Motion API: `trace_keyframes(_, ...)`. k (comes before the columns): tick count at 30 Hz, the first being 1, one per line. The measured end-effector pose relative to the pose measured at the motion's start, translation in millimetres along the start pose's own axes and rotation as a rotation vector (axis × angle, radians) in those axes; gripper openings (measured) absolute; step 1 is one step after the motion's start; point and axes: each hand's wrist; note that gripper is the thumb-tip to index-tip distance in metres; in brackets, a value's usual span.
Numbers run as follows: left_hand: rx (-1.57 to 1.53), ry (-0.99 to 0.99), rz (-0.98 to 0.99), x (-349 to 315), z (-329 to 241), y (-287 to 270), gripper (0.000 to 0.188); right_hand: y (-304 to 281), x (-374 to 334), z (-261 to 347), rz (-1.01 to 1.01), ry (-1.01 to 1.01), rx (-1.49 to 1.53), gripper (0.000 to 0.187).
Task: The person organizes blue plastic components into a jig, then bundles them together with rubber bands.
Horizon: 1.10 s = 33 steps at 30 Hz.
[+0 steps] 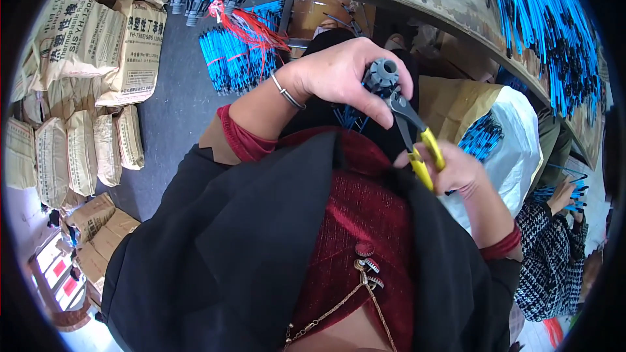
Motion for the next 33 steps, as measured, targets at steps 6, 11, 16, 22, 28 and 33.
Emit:
trace_keyframes(6,-0.038,-0.084,-0.165,-5.7,7.3,1.0,0.032,13.1,-6.6,17.4,-0.537,-0.551,-0.748,0.059)
trace_keyframes(11,-0.057,-0.036,-0.125,-7.2,8.1,-0.7,0.031,-4.5,-6.8,18.7,-0.593,-0.583,-1.181,0.07)
trace_keyframes(16,-0.108,0.001,-0.009,-0.3,2.5,-0.4,0.032,-8.7,26.9,-30.8,0.161,-0.066,0.177,0.085)
trace_keyframes(22,0.031,-0.068,-0.231,-3.9,4.7,5.4,0.029,-2.8,7.6,-7.2,-0.21,-0.422,-0.09,0.08)
trace_keyframes(28,0.0,-0.038,-0.235,2.1,3.2,10.9,0.028,8.8,-18.7,29.9,-0.453,-0.365,-0.843,0.06)
trace_keyframes(33,0.014,-0.07,-0.23,-2.2,3.8,6.9,0.026,15.9,-4.9,30.2,-0.499,-0.295,-0.792,0.043)
Point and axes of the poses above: each hand's wrist, its own x-axis towards the middle knuckle, its own y-axis out of the palm, z = x × y, and after that the axes turned 4 degrees about x, right-handed
